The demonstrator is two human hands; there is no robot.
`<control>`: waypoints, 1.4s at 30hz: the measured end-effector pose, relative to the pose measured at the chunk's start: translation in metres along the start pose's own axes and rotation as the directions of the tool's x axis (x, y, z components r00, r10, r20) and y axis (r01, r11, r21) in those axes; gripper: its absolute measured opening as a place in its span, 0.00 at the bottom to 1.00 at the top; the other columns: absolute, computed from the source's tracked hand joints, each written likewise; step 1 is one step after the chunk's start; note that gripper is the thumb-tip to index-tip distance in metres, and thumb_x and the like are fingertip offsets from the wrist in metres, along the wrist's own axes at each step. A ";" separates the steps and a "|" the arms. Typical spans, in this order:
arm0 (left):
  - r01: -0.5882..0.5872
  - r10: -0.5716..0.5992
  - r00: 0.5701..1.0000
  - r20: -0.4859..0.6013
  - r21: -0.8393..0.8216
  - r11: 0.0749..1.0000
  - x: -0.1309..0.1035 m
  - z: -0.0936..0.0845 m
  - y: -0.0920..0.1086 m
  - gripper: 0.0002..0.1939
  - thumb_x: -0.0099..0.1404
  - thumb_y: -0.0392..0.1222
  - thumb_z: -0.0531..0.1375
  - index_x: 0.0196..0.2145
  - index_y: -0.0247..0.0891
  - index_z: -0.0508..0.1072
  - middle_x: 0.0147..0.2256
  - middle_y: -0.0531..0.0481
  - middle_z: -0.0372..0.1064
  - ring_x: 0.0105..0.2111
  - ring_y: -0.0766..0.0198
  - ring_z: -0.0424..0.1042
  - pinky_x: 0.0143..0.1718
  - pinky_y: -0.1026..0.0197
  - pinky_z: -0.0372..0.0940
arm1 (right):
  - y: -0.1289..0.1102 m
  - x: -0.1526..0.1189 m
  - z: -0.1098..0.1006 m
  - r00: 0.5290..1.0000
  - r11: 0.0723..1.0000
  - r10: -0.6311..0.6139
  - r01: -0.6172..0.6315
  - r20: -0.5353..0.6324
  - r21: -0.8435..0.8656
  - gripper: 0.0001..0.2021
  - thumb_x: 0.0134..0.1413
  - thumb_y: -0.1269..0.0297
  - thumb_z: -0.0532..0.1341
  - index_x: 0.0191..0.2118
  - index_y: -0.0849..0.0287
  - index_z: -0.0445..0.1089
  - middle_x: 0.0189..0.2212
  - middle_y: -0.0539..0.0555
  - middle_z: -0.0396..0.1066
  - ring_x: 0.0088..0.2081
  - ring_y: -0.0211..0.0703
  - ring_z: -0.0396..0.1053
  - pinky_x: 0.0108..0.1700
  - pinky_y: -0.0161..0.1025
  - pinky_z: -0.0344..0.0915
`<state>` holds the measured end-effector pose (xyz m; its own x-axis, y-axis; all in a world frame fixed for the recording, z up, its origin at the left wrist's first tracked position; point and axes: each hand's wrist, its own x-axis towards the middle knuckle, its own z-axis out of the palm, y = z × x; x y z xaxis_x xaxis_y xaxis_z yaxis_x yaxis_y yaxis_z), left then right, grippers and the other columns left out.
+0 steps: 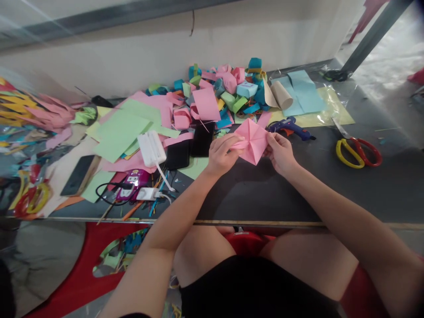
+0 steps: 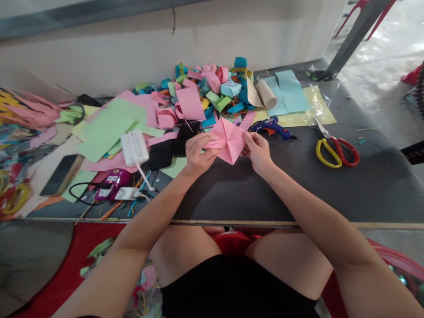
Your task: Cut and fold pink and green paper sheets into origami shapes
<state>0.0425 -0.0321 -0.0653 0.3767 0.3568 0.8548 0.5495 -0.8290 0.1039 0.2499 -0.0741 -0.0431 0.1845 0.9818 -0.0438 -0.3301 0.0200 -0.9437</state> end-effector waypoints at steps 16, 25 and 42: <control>-0.283 0.271 0.952 0.139 0.071 0.957 0.008 -0.008 0.004 0.16 0.75 0.35 0.54 0.51 0.43 0.79 0.48 0.49 0.81 0.52 0.62 0.78 0.50 0.58 0.69 | 0.001 -0.006 0.005 0.989 0.995 0.089 -0.084 0.118 -0.046 0.24 0.33 0.43 0.78 0.31 0.56 0.76 0.31 0.53 0.79 0.34 0.48 0.78 0.37 0.46 0.77; -0.190 0.203 0.961 0.190 -0.081 0.978 0.006 -0.010 0.002 0.25 0.69 0.31 0.51 0.59 0.41 0.74 0.55 0.44 0.77 0.58 0.55 0.74 0.56 0.47 0.68 | 0.000 -0.004 0.002 0.997 0.996 0.066 -0.064 0.034 -0.064 0.23 0.37 0.43 0.76 0.29 0.56 0.73 0.27 0.53 0.77 0.33 0.47 0.77 0.32 0.44 0.76; 0.099 -0.090 0.990 0.106 -0.080 0.992 0.001 -0.001 0.019 0.13 0.73 0.47 0.56 0.48 0.43 0.78 0.56 0.44 0.75 0.60 0.52 0.69 0.64 0.43 0.62 | 0.002 -0.001 0.004 0.995 0.997 0.062 -0.059 0.076 -0.043 0.27 0.48 0.31 0.66 0.32 0.53 0.67 0.24 0.49 0.70 0.32 0.46 0.77 0.29 0.41 0.76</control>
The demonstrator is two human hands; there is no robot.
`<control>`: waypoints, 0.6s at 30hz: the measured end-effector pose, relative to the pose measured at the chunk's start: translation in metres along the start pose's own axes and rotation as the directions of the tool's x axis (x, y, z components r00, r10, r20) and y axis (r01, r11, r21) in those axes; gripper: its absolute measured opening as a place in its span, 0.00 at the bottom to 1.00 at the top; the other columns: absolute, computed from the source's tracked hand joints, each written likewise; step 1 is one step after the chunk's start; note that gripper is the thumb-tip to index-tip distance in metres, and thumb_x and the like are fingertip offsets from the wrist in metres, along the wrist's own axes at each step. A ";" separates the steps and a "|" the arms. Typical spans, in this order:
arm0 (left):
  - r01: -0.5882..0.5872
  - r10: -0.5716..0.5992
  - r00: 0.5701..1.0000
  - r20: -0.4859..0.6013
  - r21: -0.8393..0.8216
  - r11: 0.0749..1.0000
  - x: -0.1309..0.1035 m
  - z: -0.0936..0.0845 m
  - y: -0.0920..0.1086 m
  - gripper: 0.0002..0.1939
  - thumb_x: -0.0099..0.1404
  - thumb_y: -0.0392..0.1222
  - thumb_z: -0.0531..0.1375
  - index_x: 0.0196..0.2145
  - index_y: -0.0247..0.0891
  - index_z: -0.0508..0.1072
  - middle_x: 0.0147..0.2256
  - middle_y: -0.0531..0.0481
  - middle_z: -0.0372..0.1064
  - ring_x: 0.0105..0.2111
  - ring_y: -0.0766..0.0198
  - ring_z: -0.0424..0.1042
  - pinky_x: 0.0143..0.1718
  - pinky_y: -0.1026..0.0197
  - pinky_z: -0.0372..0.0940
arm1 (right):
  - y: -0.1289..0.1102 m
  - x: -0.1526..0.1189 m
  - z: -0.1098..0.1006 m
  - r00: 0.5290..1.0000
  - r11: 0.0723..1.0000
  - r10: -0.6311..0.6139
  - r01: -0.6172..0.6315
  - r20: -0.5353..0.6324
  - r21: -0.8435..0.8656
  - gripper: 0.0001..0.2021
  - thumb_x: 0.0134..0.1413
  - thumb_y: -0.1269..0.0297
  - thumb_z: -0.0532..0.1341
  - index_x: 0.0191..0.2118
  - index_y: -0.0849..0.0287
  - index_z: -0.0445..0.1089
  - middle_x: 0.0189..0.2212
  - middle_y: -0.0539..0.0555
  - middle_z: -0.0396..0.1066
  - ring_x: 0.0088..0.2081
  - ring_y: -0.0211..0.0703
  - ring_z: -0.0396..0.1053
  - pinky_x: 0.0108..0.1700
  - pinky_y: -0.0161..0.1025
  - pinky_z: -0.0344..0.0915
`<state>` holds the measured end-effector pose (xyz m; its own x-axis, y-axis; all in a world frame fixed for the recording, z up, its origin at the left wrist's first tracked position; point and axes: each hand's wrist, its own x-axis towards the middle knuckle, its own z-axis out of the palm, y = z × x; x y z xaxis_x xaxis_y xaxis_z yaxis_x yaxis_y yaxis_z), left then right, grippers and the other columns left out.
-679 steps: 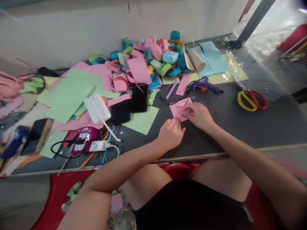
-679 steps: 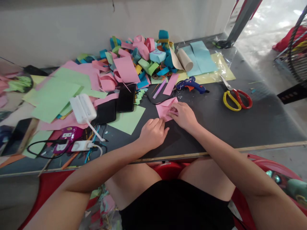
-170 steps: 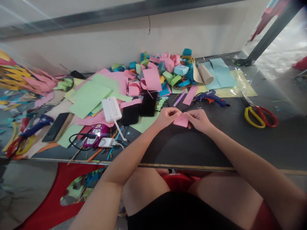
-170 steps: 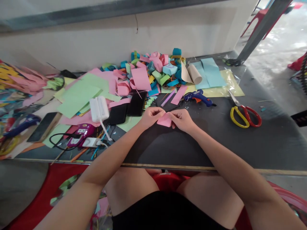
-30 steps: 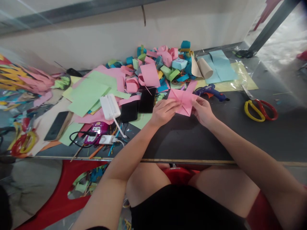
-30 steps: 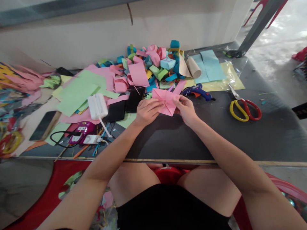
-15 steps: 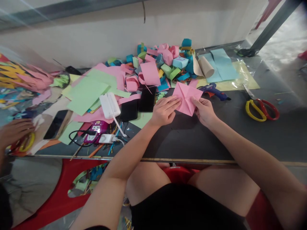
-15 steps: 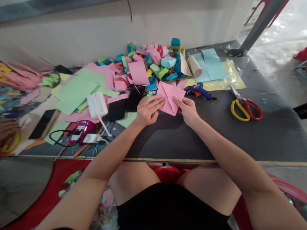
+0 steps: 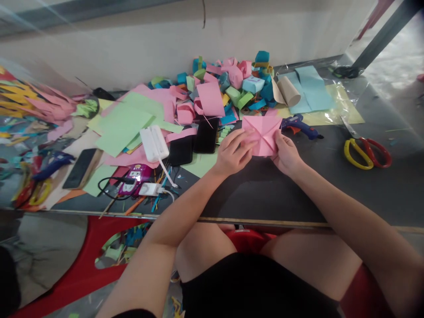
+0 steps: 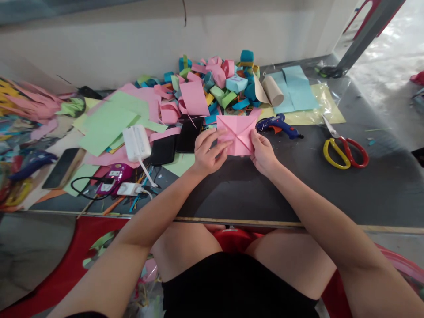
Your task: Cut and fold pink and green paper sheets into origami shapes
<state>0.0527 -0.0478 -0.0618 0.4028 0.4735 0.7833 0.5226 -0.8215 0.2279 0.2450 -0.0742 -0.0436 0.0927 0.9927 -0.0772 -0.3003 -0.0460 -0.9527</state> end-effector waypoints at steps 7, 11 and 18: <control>0.447 -0.456 0.885 0.099 -0.462 0.766 0.004 0.013 0.014 0.37 0.66 0.63 0.62 0.66 0.43 0.61 0.57 0.37 0.72 0.54 0.49 0.75 0.49 0.50 0.73 | 0.007 0.001 -0.001 0.998 0.998 -0.057 0.057 -0.013 -0.027 0.29 0.44 0.30 0.67 0.35 0.52 0.67 0.27 0.50 0.70 0.36 0.49 0.77 0.31 0.43 0.77; 0.599 -0.597 0.757 0.265 -0.648 0.471 0.006 0.013 0.020 0.32 0.62 0.65 0.66 0.53 0.39 0.72 0.40 0.43 0.81 0.37 0.57 0.80 0.36 0.57 0.76 | 0.010 -0.004 -0.002 0.986 0.977 -0.167 0.164 -0.010 -0.134 0.32 0.44 0.28 0.66 0.43 0.50 0.65 0.37 0.53 0.73 0.39 0.51 0.77 0.33 0.45 0.77; 0.620 -0.688 0.679 0.257 -0.702 0.350 0.011 0.006 0.025 0.26 0.55 0.61 0.72 0.43 0.38 0.77 0.38 0.45 0.82 0.36 0.58 0.80 0.36 0.59 0.76 | 0.005 -0.011 -0.001 0.935 0.876 -0.351 0.349 0.059 -0.332 0.43 0.44 0.43 0.74 0.63 0.42 0.56 0.55 0.59 0.70 0.47 0.56 0.75 0.39 0.50 0.77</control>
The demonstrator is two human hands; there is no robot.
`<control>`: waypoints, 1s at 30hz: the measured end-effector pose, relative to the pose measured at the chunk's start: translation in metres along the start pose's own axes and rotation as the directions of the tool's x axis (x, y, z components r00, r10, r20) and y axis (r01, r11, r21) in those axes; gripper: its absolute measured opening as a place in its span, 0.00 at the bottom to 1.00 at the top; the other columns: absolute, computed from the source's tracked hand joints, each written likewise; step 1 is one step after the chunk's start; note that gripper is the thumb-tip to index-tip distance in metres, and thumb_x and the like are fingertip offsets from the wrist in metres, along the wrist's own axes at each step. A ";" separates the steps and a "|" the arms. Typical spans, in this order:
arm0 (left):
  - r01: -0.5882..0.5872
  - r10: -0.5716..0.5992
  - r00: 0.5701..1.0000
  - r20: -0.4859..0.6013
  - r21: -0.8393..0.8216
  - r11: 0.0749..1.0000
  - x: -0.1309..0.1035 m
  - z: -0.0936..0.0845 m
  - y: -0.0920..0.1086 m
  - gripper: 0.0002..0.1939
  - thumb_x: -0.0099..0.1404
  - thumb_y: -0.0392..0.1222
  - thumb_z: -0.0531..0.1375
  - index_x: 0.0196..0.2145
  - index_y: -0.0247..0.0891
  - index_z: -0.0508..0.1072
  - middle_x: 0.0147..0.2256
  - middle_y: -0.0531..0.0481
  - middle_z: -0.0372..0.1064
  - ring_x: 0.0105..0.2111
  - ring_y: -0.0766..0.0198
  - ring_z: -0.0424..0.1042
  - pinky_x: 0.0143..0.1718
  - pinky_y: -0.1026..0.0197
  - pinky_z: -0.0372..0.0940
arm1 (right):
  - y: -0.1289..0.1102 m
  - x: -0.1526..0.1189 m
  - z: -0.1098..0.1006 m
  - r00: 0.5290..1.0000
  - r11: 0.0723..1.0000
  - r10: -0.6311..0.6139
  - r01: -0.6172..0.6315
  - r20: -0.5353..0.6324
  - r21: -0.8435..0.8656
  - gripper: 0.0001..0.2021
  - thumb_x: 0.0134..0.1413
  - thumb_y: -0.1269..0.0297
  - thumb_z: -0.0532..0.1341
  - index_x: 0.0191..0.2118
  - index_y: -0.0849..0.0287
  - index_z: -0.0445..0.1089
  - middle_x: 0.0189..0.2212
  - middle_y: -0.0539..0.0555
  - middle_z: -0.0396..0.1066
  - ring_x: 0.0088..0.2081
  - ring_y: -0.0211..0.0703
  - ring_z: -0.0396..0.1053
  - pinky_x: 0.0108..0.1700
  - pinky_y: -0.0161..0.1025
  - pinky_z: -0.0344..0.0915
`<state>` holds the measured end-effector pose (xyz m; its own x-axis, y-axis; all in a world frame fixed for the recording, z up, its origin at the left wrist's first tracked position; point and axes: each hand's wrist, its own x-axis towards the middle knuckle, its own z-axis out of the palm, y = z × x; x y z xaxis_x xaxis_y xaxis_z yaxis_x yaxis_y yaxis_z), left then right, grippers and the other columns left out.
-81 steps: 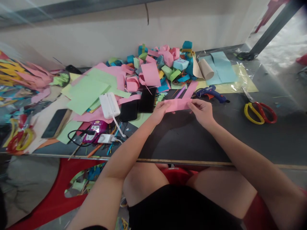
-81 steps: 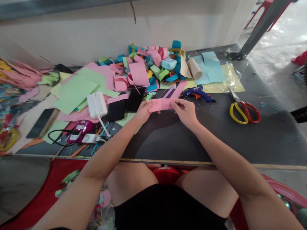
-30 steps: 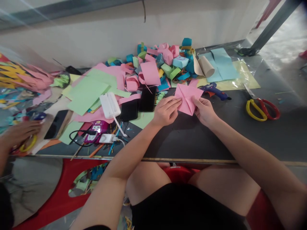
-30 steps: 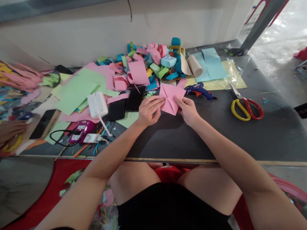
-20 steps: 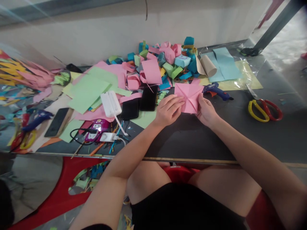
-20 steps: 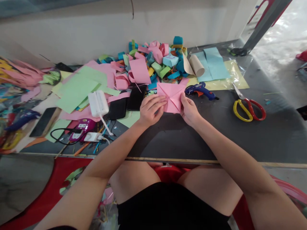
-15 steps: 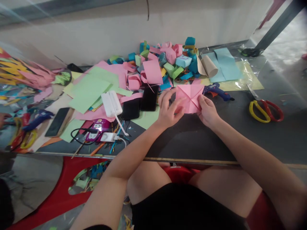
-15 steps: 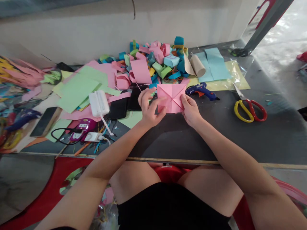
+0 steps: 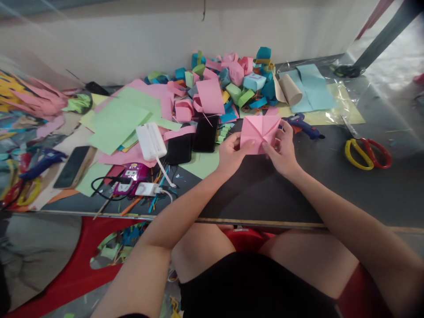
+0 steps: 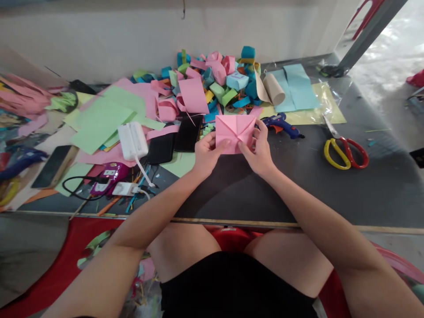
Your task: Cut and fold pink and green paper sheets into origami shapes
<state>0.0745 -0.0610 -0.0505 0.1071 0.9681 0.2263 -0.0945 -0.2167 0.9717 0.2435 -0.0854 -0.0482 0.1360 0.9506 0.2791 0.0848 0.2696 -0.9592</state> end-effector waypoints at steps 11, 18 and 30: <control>-0.007 0.007 0.999 -0.038 -0.006 1.000 0.003 -0.002 -0.008 0.26 0.55 0.62 0.71 0.41 0.38 0.78 0.37 0.45 0.82 0.34 0.59 0.80 0.36 0.58 0.76 | -0.003 -0.003 0.000 0.997 0.997 0.065 -0.064 -0.033 0.036 0.36 0.53 0.33 0.62 0.63 0.41 0.61 0.55 0.57 0.72 0.47 0.56 0.76 0.34 0.44 0.75; 0.000 0.001 0.999 -0.037 0.020 1.000 0.002 -0.001 -0.007 0.27 0.56 0.63 0.70 0.43 0.38 0.77 0.35 0.46 0.81 0.34 0.59 0.80 0.35 0.58 0.76 | -0.006 -0.003 0.003 0.999 0.996 0.051 -0.050 -0.016 0.076 0.40 0.46 0.39 0.71 0.64 0.41 0.58 0.56 0.57 0.71 0.49 0.57 0.75 0.33 0.43 0.76; 0.036 -0.037 0.998 -0.042 -0.040 0.999 0.001 -0.002 -0.005 0.26 0.53 0.61 0.73 0.41 0.38 0.79 0.33 0.47 0.81 0.31 0.59 0.80 0.32 0.58 0.76 | -0.011 -0.001 0.004 0.994 0.985 0.106 -0.101 -0.026 0.143 0.34 0.42 0.38 0.72 0.53 0.47 0.70 0.48 0.56 0.75 0.45 0.55 0.76 0.35 0.46 0.76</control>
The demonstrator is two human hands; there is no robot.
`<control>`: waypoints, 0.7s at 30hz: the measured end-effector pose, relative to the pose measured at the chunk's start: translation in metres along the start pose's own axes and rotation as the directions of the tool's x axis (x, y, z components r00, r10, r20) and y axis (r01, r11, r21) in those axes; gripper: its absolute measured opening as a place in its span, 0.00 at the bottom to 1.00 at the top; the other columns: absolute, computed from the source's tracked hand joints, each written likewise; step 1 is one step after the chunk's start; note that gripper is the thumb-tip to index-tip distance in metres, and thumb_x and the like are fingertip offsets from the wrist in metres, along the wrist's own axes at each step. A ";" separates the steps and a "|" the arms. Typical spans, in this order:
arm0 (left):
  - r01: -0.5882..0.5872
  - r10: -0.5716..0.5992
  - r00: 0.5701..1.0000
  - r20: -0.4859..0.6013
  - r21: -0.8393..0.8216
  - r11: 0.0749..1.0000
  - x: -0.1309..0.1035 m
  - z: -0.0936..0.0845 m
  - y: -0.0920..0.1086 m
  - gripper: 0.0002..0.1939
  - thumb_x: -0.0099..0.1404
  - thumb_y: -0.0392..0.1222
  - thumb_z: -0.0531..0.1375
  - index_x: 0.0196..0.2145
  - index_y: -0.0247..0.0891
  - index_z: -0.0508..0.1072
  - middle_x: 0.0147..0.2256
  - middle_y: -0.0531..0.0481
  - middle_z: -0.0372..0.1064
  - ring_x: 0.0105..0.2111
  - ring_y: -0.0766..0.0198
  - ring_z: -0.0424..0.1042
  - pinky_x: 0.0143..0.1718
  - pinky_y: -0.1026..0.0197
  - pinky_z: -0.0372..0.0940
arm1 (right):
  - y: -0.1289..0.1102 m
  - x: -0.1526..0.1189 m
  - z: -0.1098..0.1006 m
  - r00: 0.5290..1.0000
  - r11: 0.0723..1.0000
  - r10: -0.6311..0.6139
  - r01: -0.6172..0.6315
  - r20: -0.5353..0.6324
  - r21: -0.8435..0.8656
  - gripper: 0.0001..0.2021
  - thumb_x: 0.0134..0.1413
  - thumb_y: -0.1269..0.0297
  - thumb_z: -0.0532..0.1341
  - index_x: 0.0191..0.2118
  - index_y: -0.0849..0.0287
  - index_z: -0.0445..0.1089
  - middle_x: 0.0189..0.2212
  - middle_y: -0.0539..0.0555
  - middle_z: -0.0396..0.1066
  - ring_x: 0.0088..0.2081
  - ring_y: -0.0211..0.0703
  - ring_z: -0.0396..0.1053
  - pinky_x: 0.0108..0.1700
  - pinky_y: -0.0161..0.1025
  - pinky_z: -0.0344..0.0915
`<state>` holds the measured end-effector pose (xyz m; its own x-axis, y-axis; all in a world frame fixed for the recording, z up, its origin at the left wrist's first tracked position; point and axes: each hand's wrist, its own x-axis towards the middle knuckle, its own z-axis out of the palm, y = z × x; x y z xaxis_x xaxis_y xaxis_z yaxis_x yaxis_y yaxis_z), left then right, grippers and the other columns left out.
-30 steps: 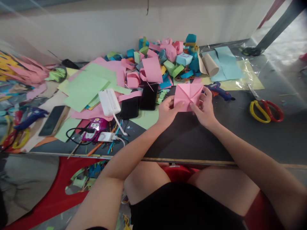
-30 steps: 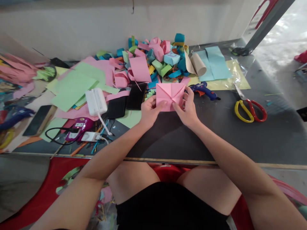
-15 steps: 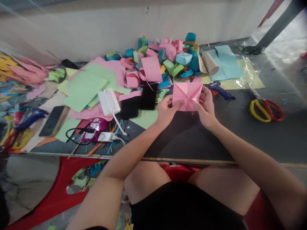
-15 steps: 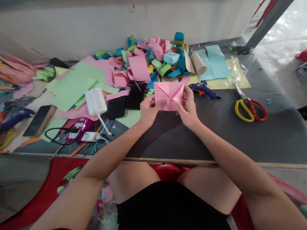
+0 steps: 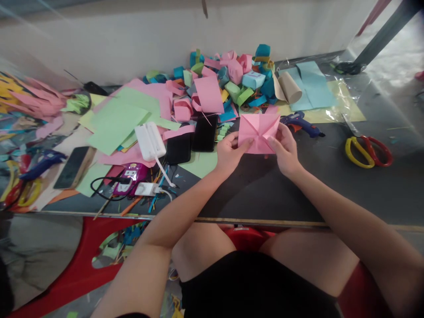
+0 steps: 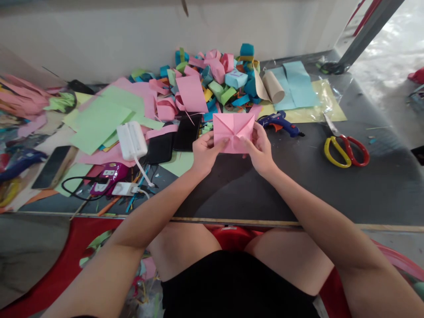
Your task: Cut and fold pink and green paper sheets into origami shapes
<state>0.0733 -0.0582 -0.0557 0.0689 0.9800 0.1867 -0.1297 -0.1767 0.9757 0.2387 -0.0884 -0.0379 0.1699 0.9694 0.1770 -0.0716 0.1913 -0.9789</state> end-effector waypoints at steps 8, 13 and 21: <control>0.044 -0.039 0.996 0.079 -0.070 0.997 -0.001 0.000 -0.003 0.28 0.52 0.59 0.74 0.44 0.39 0.78 0.34 0.48 0.82 0.34 0.57 0.81 0.34 0.58 0.77 | 0.011 0.008 -0.004 0.988 0.989 0.108 -0.096 -0.107 0.117 0.22 0.45 0.37 0.70 0.30 0.52 0.73 0.31 0.51 0.76 0.42 0.49 0.77 0.41 0.44 0.76; 0.193 -0.144 0.974 0.176 -0.301 0.934 0.007 0.004 -0.006 0.28 0.44 0.56 0.78 0.39 0.41 0.79 0.36 0.50 0.82 0.40 0.57 0.82 0.41 0.58 0.77 | 0.017 0.011 -0.006 0.983 0.970 0.160 -0.139 -0.093 0.199 0.25 0.43 0.34 0.70 0.32 0.52 0.72 0.34 0.52 0.78 0.46 0.52 0.77 0.44 0.46 0.77; 0.278 -0.212 0.955 0.208 -0.375 0.884 0.006 0.003 -0.001 0.23 0.44 0.52 0.79 0.35 0.40 0.81 0.33 0.51 0.82 0.38 0.58 0.82 0.43 0.58 0.75 | 0.022 0.010 -0.009 0.987 0.959 0.163 -0.156 -0.012 0.238 0.27 0.49 0.33 0.67 0.41 0.51 0.73 0.39 0.52 0.79 0.50 0.54 0.76 0.46 0.50 0.78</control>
<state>0.0771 -0.0526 -0.0547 0.2987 0.9543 -0.0047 -0.4667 0.1504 0.8715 0.2472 -0.0762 -0.0585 0.1673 0.9858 0.0137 -0.3288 0.0689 -0.9419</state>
